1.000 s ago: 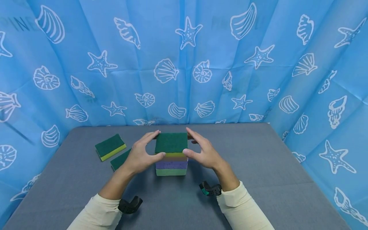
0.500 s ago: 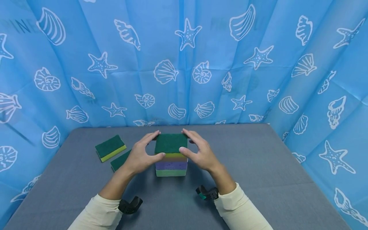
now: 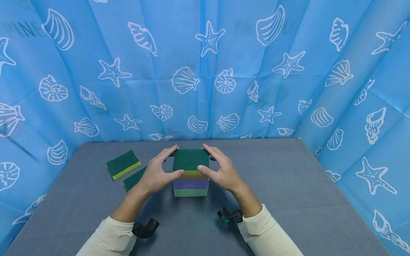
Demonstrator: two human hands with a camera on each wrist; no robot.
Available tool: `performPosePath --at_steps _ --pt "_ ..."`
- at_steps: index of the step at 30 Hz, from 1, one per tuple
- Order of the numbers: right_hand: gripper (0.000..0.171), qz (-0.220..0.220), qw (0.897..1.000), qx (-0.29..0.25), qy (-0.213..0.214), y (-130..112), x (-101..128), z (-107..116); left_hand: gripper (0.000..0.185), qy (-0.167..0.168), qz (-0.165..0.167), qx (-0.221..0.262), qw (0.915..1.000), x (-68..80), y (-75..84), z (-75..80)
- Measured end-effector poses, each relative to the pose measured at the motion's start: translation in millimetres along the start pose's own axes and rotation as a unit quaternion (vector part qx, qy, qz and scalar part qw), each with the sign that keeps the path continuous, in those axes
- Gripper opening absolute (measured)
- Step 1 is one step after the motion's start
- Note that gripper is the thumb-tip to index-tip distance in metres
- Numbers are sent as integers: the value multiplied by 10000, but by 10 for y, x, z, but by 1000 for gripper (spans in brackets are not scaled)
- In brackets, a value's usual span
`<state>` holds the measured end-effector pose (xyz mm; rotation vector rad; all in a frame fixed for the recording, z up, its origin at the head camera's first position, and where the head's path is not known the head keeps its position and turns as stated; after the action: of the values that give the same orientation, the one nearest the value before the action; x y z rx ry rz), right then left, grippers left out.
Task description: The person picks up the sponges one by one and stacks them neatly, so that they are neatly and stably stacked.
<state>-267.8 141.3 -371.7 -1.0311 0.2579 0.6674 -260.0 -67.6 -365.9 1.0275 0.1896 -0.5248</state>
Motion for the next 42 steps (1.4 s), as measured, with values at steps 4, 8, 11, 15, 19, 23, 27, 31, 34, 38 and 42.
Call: performPosePath --at_steps 4,8,11,15,19,23,27,31,34,38,42 --pt "67 -45 10000 31 28 -1 -1 0 75 41 57 27 10000 21 -2 24" --pt "66 -91 9999 42 24 -1 -3 2 72 117 29 32 9999 42 0 62" --pt "66 -132 9999 41 13 0 -2 7 70 179 -30 89 9998 59 10 98" --pt "66 -161 9999 13 11 -5 0 15 68 293 -142 176 9993 84 36 160" --pt "66 -173 9999 11 -1 -10 1 18 66 468 -235 205 9984 114 68 227" --pt "66 -171 9999 15 -12 -11 2 17 66 670 -304 176 9971 154 89 292" --pt "66 -166 9999 19 -21 -14 0 16 66 861 -375 115 9955 187 89 357" --pt "66 -162 9999 25 -34 -12 0 23 66 1065 -477 126 9931 219 91 429" --pt "66 -180 9998 9 -52 -9 4 25 64 1262 -516 140 9906 258 85 496" --pt "64 -195 9998 -62 -77 -10 8 22 63 1514 -417 86 9876 323 53 594" --pt "63 -196 9997 -113 -91 -5 5 14 62 1695 -268 4 9852 388 -12 682"
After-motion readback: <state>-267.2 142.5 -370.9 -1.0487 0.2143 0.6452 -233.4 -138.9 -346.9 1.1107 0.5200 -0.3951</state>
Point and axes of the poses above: each hand's wrist, its own x-axis away from the middle knuckle, its own z-axis out of the back of the hand, y = z × x, the point moved 5 cm from there along -x, towards the middle knuckle, and after that the axes turned 1 degree about -z, right-handed, at the moved point
